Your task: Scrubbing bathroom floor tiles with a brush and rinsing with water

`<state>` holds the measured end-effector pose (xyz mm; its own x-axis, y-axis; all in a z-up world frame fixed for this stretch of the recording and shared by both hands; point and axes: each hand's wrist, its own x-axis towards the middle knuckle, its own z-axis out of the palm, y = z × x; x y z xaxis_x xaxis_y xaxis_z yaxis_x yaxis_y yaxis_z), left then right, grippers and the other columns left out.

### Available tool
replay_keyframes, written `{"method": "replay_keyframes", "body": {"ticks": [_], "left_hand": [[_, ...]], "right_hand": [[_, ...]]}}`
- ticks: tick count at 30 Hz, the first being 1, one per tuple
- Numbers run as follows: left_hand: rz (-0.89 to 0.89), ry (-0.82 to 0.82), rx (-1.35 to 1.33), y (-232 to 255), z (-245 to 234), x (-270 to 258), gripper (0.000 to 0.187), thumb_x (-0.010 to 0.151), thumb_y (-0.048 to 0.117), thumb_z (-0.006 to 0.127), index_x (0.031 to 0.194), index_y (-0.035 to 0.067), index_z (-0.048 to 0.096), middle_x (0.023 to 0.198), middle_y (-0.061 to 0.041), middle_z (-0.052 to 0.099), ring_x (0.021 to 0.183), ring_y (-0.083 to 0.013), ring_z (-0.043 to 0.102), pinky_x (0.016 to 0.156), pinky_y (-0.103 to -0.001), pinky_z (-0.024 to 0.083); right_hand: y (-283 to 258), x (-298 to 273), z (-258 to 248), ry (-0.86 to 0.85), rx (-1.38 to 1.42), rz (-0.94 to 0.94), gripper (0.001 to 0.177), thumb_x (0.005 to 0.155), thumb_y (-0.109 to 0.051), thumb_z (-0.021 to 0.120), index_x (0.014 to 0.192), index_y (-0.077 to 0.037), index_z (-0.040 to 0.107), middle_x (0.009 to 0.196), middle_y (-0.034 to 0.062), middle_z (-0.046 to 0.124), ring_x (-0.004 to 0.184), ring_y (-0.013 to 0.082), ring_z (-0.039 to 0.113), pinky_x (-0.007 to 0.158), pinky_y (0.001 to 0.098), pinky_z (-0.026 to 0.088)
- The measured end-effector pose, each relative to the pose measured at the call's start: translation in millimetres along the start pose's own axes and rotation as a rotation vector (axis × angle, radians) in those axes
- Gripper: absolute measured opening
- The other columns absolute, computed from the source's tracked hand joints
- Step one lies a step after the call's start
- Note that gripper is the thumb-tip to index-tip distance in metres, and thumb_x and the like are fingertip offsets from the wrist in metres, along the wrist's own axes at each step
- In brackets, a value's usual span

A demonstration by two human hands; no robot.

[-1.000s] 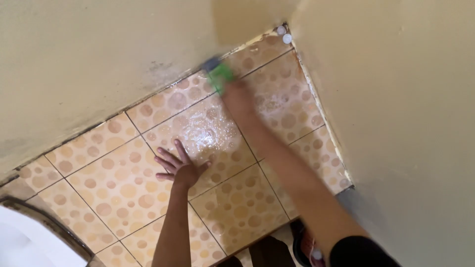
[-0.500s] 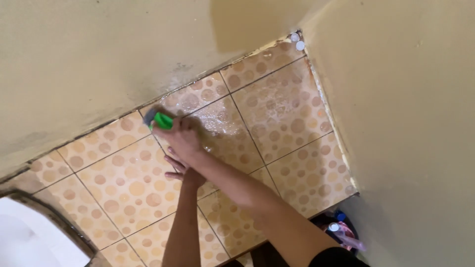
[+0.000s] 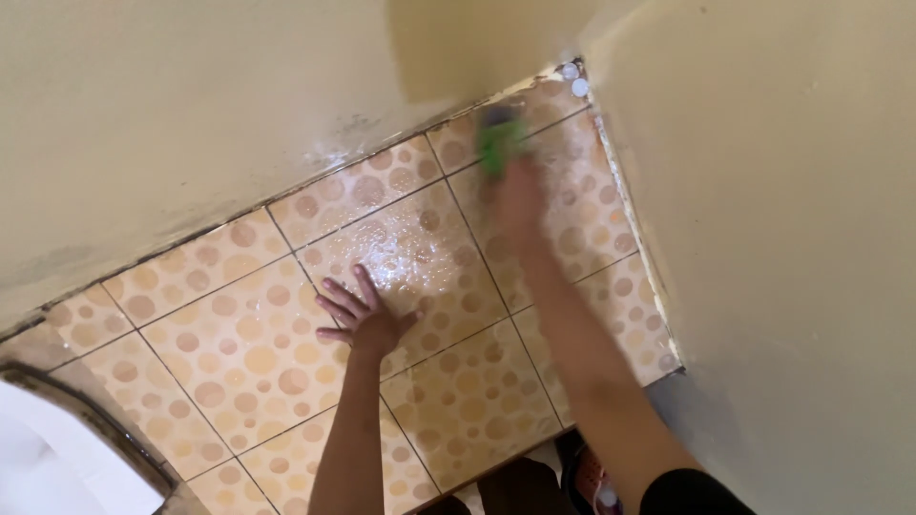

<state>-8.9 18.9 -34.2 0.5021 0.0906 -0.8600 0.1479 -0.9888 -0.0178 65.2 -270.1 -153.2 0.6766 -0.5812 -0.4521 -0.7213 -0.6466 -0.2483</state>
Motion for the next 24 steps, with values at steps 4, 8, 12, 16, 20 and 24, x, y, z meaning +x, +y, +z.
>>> {"method": "replay_keyframes", "body": {"ticks": [4,8,12,16,20,24], "left_hand": [[0.031,0.067,-0.034,-3.2,10.5,0.9,0.133,0.077,0.079,0.066,0.162,0.024,-0.021,0.160,-0.034,-0.026,0.145,-0.0564,-0.022,0.101,-0.086,-0.005],[0.032,0.050,-0.052,-4.5,9.6,2.3,0.133,0.077,0.077,0.066,0.162,0.026,-0.022,0.160,-0.033,-0.029,0.143,-0.0546,-0.030,0.100,-0.085,-0.009],[0.000,0.022,-0.058,-0.3,5.9,2.0,0.136,0.075,0.077,0.069,0.161,0.028,-0.024,0.161,-0.030,-0.030,0.143,-0.0521,-0.031,0.100,-0.084,-0.012],[0.016,0.019,-0.091,-1.6,2.3,-2.1,0.132,0.079,0.075,0.067,0.162,0.028,-0.024,0.161,-0.030,-0.030,0.143,-0.0522,-0.031,0.099,-0.085,-0.013],[-0.002,-0.009,-0.075,3.5,-5.3,-6.7,0.134,0.078,0.072,0.070,0.161,0.027,-0.025,0.160,-0.029,-0.031,0.143,-0.0511,-0.032,0.103,-0.083,-0.011],[-0.020,-0.029,-0.107,6.5,-10.6,-16.0,0.134,0.080,0.067,0.072,0.159,0.028,-0.029,0.158,-0.028,-0.036,0.142,-0.0506,-0.035,0.102,-0.082,-0.013]], "right_hand": [[-66.7,-105.7,62.2,0.210,-0.303,-0.560,0.027,0.083,-0.038,0.071,0.094,-0.013,0.072,0.078,0.0057,0.061,0.075,0.0271,0.069,0.062,0.0447,0.056],[-67.4,-118.2,-23.3,0.241,-0.167,-0.603,0.038,0.090,-0.027,0.061,0.127,-0.029,0.060,0.095,0.0147,0.059,0.077,0.0323,0.064,0.058,0.0416,0.054],[74.7,-6.3,-38.5,0.089,-0.348,-0.057,0.050,0.098,-0.011,0.058,0.144,0.005,0.046,0.104,0.0189,0.065,0.096,0.0371,0.072,0.073,0.0550,0.061],[74.3,-38.3,-112.7,0.147,-0.113,-0.052,0.082,0.092,-0.036,0.077,0.158,-0.033,0.029,0.115,0.0202,0.057,0.105,0.0481,0.067,0.085,0.0624,0.056],[36.8,-82.7,-20.4,-0.019,-0.180,-0.018,0.049,0.097,-0.029,0.062,0.144,-0.018,0.054,0.114,0.0208,0.064,0.108,0.0414,0.069,0.087,0.0598,0.057],[-41.0,-199.2,-14.3,0.337,-0.319,-0.744,0.035,0.084,-0.025,0.063,0.118,-0.034,0.064,0.084,0.0101,0.055,0.068,0.0268,0.062,0.047,0.0370,0.055]]}}
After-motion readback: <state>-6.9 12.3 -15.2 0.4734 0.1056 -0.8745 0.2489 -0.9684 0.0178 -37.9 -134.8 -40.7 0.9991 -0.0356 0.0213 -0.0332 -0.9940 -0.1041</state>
